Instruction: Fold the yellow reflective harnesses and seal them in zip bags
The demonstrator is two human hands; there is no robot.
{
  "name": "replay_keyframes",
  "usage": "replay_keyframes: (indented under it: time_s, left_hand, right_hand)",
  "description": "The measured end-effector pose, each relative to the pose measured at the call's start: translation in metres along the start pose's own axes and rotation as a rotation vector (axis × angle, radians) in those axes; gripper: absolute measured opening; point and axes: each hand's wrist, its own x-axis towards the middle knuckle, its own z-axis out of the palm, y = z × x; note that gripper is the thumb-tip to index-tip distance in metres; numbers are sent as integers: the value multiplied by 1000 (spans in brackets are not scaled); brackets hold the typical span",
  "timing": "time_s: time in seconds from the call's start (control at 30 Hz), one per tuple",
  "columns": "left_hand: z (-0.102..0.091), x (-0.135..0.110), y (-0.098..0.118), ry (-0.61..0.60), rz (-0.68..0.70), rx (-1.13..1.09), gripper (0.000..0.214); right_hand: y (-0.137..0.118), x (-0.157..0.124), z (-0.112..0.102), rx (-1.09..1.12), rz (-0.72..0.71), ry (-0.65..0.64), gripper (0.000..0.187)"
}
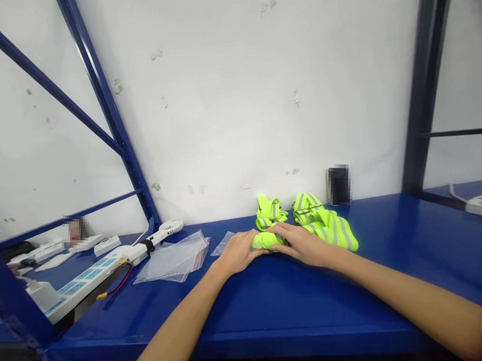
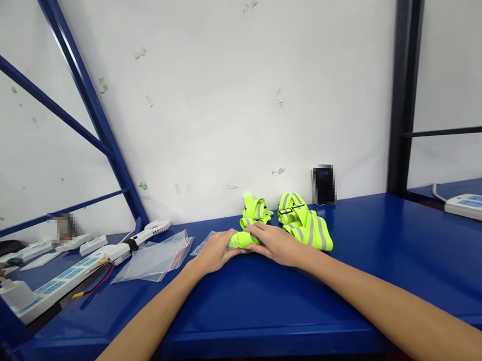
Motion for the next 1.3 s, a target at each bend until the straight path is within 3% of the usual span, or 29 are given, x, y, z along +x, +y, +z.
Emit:
replay_keyframes:
  time_s: [0.13,0.53,0.7,0.83,0.93,1.03,1.17,1.3]
  left_hand:
    - [1,0,0,4,-3,28,48]
    - [-1,4,2,-12,84,173,57]
    - [3,8,6,24,36,222,49]
    - [5,9,-2,7,70,169,40]
    - [4,8,-11,-7,82,111,37]
    - [2,6,-17,-10,92,56,38]
    - [-3,1,-13,0,117,-40,43]
    - [-7,-5,-3,1,73,-90,55]
  right_hand:
    - [-1,-1,-1,9,32,4,37]
    - [1,2,11,13,-49,6,32]
    - [8,7,21,22,-49,122,34]
    - [9,8,21,127,51,186,31]
    - [12,5,18,228,93,156,50]
    - [16,2,17,157,89,127,64]
    - [13,1,15,64,61,113,32]
    - [1,1,13,46,-73,121,29]
